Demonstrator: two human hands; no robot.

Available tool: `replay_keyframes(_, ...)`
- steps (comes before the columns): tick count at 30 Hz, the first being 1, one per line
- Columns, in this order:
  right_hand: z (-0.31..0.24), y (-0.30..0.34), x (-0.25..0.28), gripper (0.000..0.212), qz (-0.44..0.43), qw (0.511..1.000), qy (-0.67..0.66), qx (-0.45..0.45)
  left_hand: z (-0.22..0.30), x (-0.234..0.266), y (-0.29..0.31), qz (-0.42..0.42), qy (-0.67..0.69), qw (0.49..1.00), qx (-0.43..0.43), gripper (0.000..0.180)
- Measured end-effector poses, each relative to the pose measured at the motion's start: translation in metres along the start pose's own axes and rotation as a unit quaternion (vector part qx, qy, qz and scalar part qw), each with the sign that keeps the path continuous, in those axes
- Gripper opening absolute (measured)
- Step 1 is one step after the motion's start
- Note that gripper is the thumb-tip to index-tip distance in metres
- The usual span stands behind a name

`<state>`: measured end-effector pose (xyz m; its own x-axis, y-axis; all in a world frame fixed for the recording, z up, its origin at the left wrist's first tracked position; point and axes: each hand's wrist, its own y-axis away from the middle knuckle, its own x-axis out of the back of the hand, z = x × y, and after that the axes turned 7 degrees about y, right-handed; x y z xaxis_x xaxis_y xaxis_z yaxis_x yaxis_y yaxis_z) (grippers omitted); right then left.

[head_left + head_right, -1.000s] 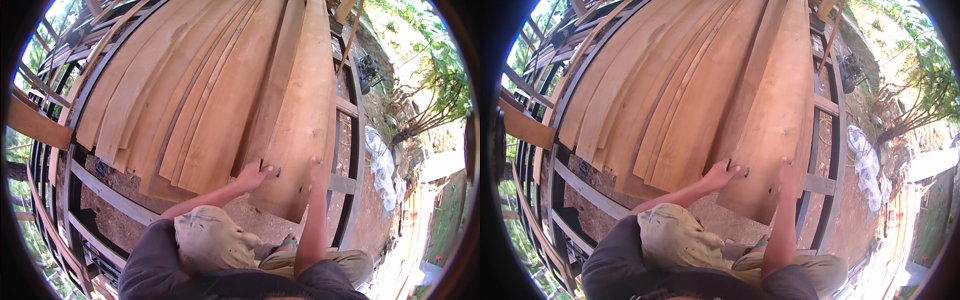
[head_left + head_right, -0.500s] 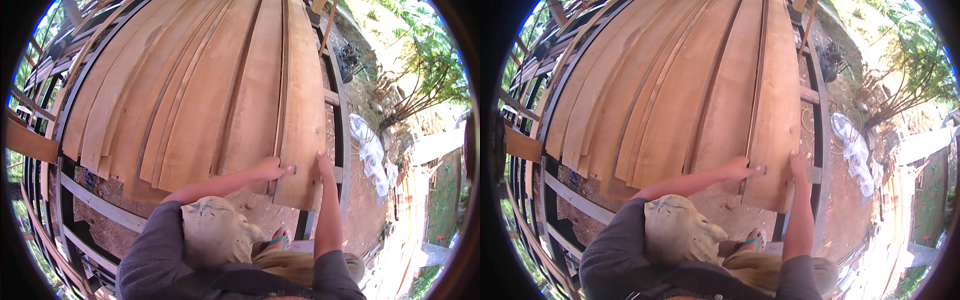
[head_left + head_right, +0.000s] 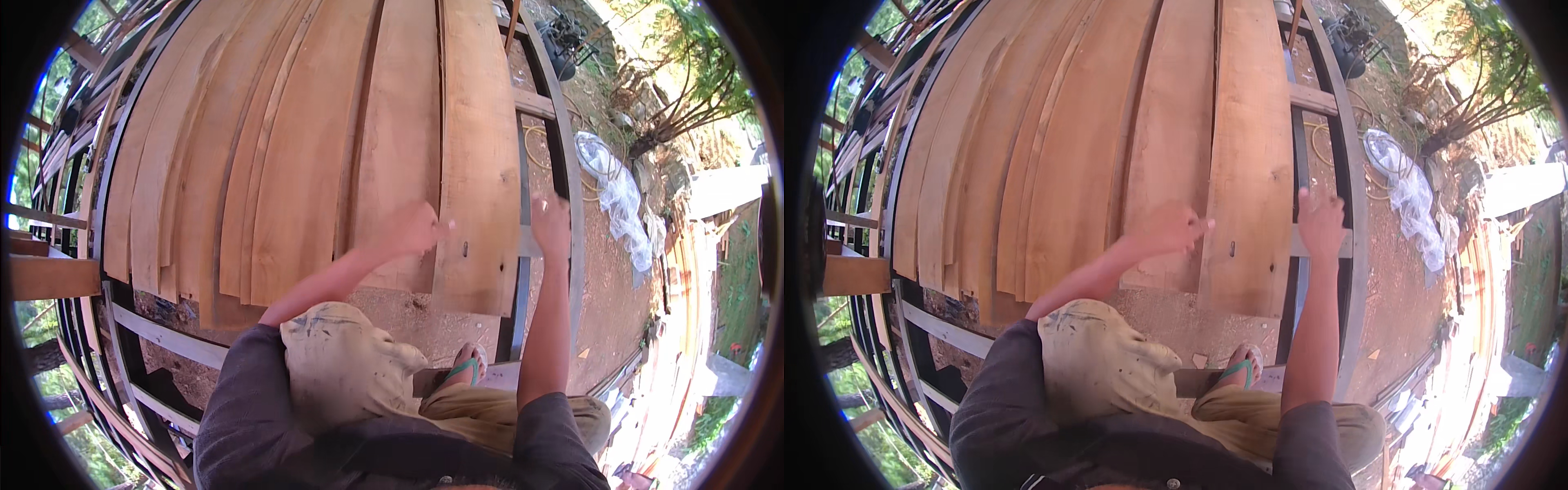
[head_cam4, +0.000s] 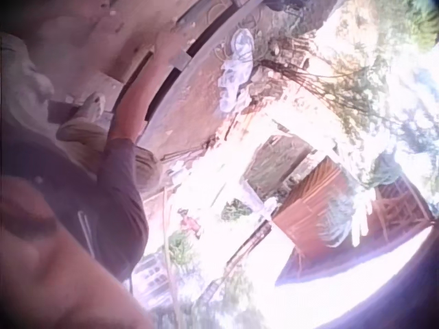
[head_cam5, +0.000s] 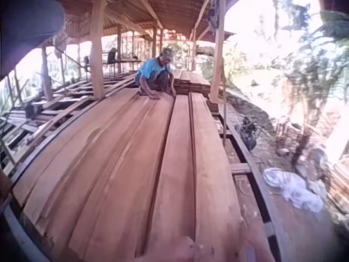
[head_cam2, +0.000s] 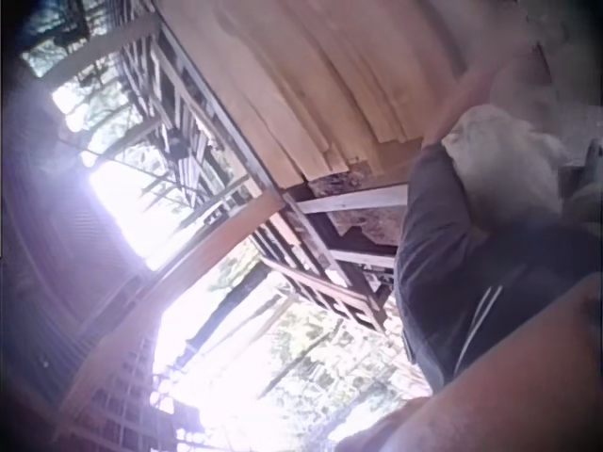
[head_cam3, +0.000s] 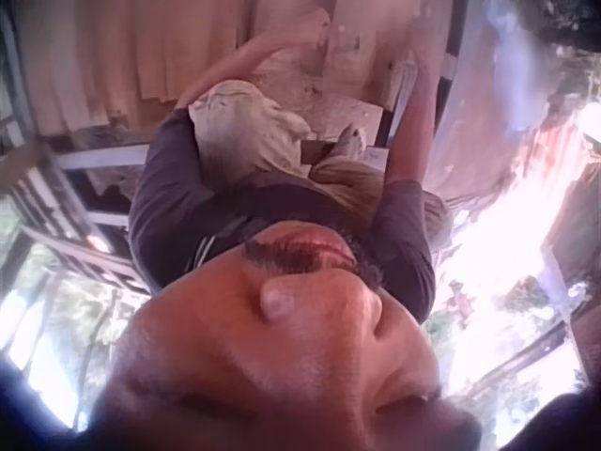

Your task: The person moves and aligns long wooden planks on a floor frame structure by hand.

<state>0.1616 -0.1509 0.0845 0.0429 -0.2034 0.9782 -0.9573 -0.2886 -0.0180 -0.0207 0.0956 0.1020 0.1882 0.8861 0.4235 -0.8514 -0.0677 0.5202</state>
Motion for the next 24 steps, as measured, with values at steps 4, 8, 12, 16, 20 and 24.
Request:
replay_keyframes(4, 0.024, -0.004, 0.011, 0.057, 0.127, 0.970, -0.185, -0.097, -0.043, 0.009, 0.002, 0.141, 0.039, 0.986, -0.079, 0.057)
replay_keyframes(8, 0.095, 0.058, -0.041, 0.060, 0.190, 0.916, -0.253, -0.247, -0.064, -0.071, 0.009, 0.147, -0.057, 0.952, -0.262, 0.085)
replay_keyframes(12, 0.082, 0.176, -0.111, 0.075, 0.164, 0.603, -0.534, -0.570, -0.101, -0.122, 0.025, 0.098, -0.144, 0.940, -0.293, 0.106)
replay_keyframes(16, -0.013, 0.205, -0.126, 0.078, 0.046, 0.395, -0.850, -0.345, -0.121, -0.137, 0.032, 0.119, -0.161, 0.930, -0.309, 0.113)
replay_keyframes(20, -0.023, 0.180, -0.125, 0.069, 0.103, 0.324, -0.871, -0.356, -0.119, -0.143, 0.022, 0.096, -0.173, 0.931, -0.306, 0.114)
replay_keyframes(24, -0.019, 0.165, -0.113, 0.067, 0.084, 0.312, -0.858, -0.399, -0.113, -0.149, 0.018, 0.123, -0.143, 0.932, -0.310, 0.106)
